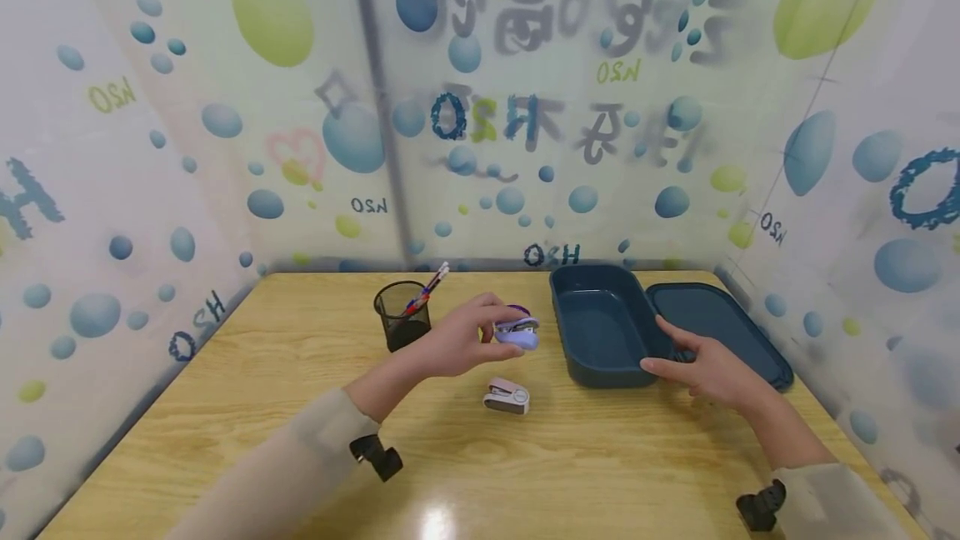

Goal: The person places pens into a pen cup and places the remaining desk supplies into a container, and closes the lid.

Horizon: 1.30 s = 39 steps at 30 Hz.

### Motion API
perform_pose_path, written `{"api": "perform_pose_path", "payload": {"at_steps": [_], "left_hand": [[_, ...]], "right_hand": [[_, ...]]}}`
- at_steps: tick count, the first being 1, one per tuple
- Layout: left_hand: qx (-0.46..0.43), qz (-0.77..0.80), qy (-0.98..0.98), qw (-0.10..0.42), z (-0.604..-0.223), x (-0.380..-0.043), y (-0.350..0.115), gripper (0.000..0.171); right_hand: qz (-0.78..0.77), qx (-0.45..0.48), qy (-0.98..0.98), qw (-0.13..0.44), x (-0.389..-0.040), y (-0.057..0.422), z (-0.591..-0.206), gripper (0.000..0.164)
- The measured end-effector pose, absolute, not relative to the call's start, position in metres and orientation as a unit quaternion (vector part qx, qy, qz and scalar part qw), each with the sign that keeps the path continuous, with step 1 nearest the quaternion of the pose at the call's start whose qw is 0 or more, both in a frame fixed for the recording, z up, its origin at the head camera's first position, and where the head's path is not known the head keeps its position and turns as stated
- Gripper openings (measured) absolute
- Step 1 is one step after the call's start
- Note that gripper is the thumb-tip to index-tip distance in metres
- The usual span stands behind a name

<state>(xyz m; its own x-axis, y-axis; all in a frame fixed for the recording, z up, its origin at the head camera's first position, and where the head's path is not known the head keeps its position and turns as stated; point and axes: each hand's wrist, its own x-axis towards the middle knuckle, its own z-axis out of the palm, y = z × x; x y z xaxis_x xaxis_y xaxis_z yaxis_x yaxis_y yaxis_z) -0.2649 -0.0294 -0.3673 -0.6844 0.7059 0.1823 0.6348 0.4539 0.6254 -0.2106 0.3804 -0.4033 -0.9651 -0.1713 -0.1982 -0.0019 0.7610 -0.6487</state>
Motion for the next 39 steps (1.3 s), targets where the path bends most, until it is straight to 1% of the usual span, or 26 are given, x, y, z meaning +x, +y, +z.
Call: {"api": "perform_pose_path", "payload": {"at_steps": [4,8,16,25,33,39], "left_hand": [[0.400,0.334,0.852,0.045,-0.367,-0.276,-0.011,0.044],[0.400,0.314,0.860,0.035,-0.368,-0.286,0.008,0.044],[0.397,0.275,0.875,0.046,-0.372,-0.304,0.041,0.046],[0.424,0.211,0.879,0.054,-0.371,-0.329,0.070,0.049],[0.423,0.152,0.892,0.052,-0.368,-0.333,0.093,0.051],[0.401,0.099,0.909,0.049,-0.376,-0.332,0.108,0.052]], "right_hand": [[-0.344,-0.045,0.929,0.125,-0.210,0.381,-0.404,0.098],[-0.346,-0.043,0.929,0.127,-0.210,0.381,-0.404,0.098],[-0.342,-0.039,0.930,0.127,-0.209,0.379,-0.402,0.098],[-0.337,-0.035,0.931,0.133,-0.210,0.379,-0.400,0.098],[-0.326,-0.035,0.935,0.135,-0.212,0.381,-0.399,0.097],[-0.330,-0.033,0.934,0.135,-0.213,0.381,-0.399,0.099]]}}
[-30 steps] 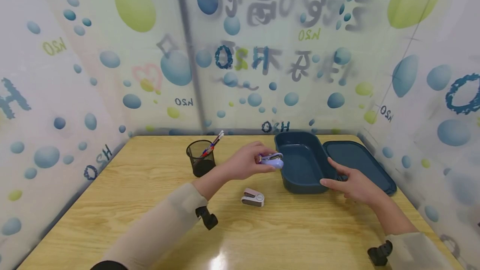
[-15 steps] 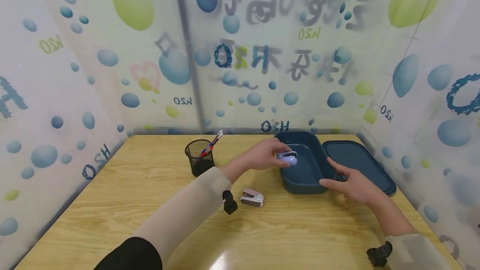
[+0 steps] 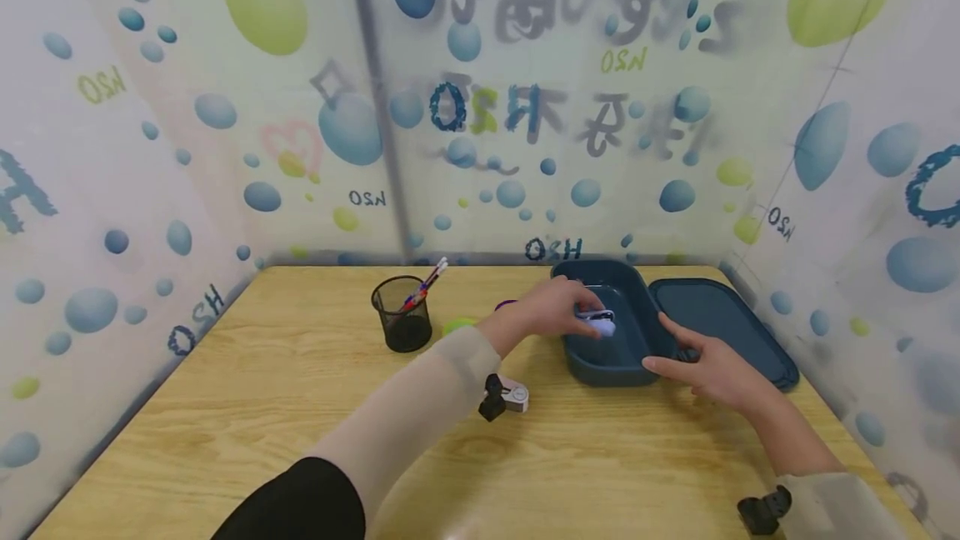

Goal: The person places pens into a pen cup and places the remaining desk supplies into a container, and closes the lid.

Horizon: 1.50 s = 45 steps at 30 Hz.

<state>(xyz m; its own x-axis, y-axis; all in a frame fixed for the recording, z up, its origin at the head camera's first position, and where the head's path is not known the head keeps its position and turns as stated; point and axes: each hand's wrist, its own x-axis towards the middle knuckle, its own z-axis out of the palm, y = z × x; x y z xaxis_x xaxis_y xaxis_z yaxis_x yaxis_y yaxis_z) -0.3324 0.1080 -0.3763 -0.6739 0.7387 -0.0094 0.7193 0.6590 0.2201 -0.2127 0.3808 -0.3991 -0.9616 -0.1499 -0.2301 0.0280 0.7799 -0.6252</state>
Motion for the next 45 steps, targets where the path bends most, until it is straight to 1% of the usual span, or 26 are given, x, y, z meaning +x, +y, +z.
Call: {"api": "perform_pose_path", "payload": {"at_steps": [4,15,21,28,32,35,40,45], "left_hand": [[0.380,0.082,0.920,0.055,-0.381,-0.331,0.115,0.048],[0.341,0.062,0.933,0.102,-0.373,-0.318,0.127,0.038],[0.334,0.053,0.935,0.103,-0.372,-0.316,0.128,0.032],[0.347,0.097,0.927,0.105,-0.376,-0.320,0.125,0.024],[0.371,0.146,0.913,0.091,-0.375,-0.324,0.115,0.024],[0.396,0.188,0.895,0.083,-0.371,-0.325,0.100,0.028],[0.421,0.287,0.854,0.106,-0.368,-0.323,0.066,0.035],[0.434,0.336,0.828,0.116,-0.370,-0.317,0.034,0.034]], "right_hand": [[-0.332,-0.030,0.933,0.137,-0.212,0.380,-0.399,0.099],[-0.331,-0.035,0.933,0.135,-0.213,0.382,-0.399,0.096],[-0.328,-0.037,0.934,0.135,-0.212,0.382,-0.398,0.096],[-0.334,-0.034,0.932,0.137,-0.212,0.382,-0.399,0.096],[-0.341,-0.030,0.929,0.141,-0.212,0.381,-0.400,0.098],[-0.344,-0.030,0.928,0.141,-0.211,0.380,-0.400,0.098],[-0.339,-0.033,0.930,0.137,-0.212,0.379,-0.399,0.098],[-0.332,-0.034,0.933,0.136,-0.211,0.381,-0.400,0.097]]}}
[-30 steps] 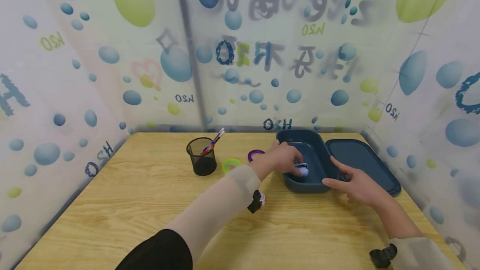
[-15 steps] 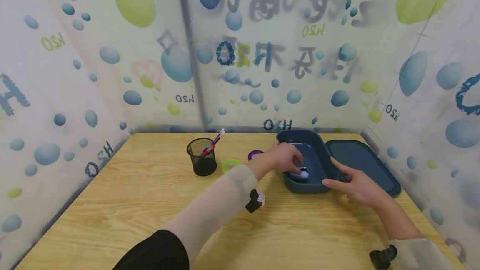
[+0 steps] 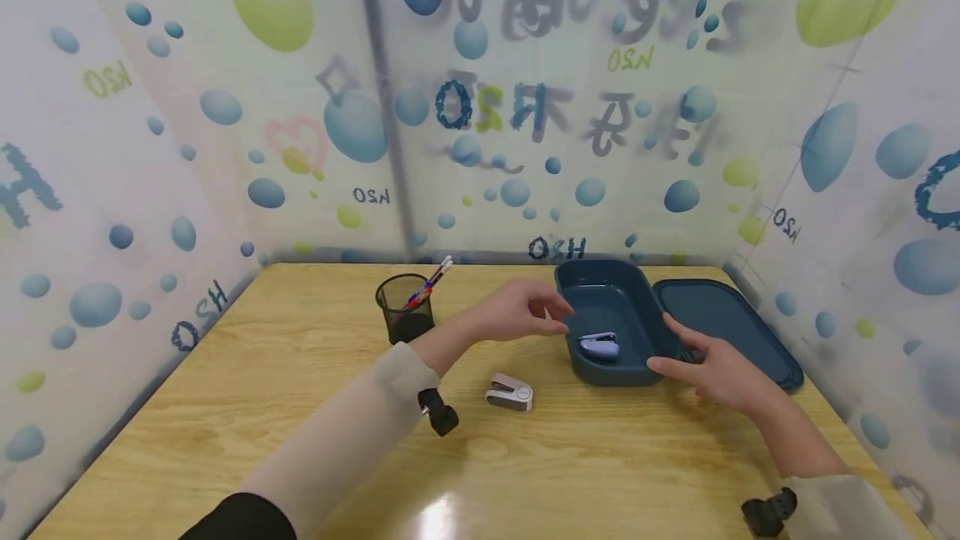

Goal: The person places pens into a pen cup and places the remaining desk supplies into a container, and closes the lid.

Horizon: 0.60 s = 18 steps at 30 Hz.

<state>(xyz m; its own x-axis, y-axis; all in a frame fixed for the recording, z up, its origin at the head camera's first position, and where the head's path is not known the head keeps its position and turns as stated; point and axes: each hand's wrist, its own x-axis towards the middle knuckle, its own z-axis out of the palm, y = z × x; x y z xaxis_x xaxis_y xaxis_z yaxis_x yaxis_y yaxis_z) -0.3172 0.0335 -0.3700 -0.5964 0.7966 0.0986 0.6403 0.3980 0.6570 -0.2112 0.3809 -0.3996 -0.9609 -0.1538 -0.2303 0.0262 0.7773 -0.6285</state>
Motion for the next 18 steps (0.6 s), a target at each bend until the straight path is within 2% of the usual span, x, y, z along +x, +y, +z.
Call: {"api": "perform_pose_path", "payload": {"at_steps": [11,18], "left_hand": [[0.397,0.373,0.829,0.124,-0.390,-0.300,-0.024,0.028],[0.381,0.353,0.835,0.183,-0.409,-0.288,-0.050,0.038]], "right_hand": [[-0.340,-0.039,0.929,0.139,-0.213,0.381,-0.398,0.098],[-0.345,-0.031,0.926,0.149,-0.212,0.381,-0.399,0.098]]}}
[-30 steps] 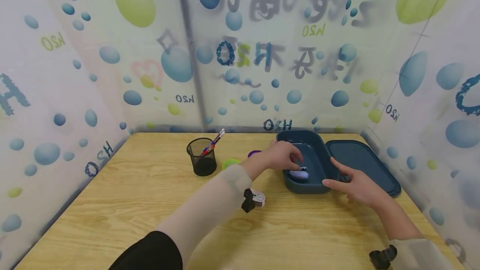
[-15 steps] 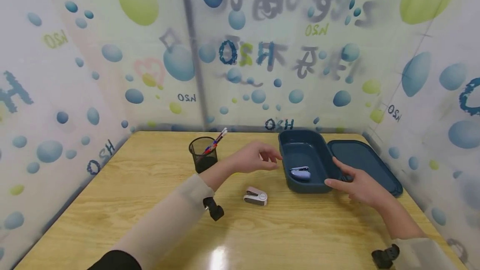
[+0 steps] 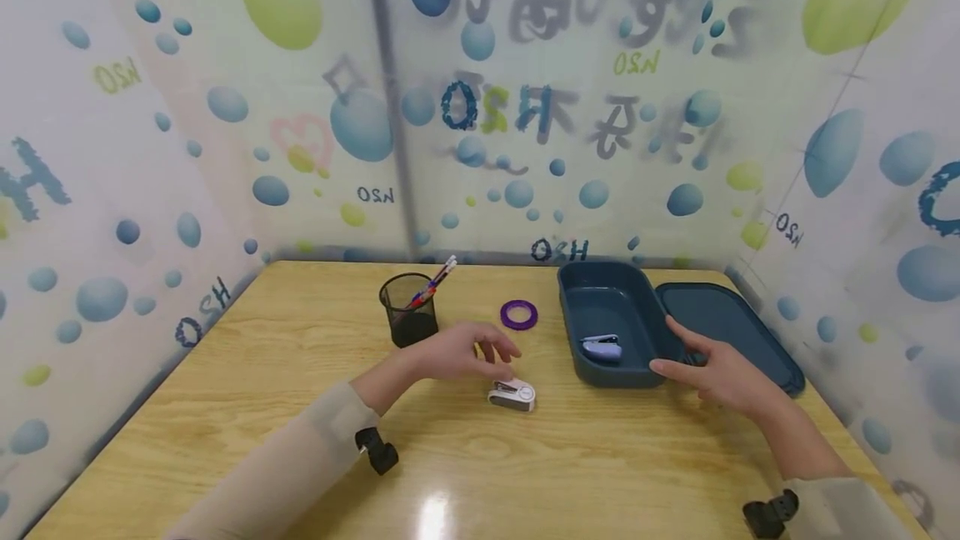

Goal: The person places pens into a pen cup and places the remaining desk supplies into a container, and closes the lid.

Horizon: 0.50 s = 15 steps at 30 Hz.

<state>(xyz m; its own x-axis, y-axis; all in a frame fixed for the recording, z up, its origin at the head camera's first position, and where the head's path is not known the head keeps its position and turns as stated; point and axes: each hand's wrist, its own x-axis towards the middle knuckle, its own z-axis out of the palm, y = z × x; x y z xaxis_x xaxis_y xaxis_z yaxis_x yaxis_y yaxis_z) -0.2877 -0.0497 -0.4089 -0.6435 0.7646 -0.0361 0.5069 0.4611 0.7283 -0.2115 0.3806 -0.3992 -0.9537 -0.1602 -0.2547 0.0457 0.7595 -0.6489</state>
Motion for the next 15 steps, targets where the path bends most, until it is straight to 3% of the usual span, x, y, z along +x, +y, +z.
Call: {"api": "perform_pose_path", "payload": {"at_steps": [6,15], "left_hand": [[0.386,0.327,0.832,0.229,-0.417,-0.283,-0.059,0.053],[0.393,0.312,0.831,0.237,-0.422,-0.282,-0.060,0.053]], "right_hand": [[-0.343,-0.027,0.927,0.150,-0.211,0.380,-0.398,0.098],[-0.341,-0.026,0.927,0.153,-0.212,0.380,-0.399,0.098]]}}
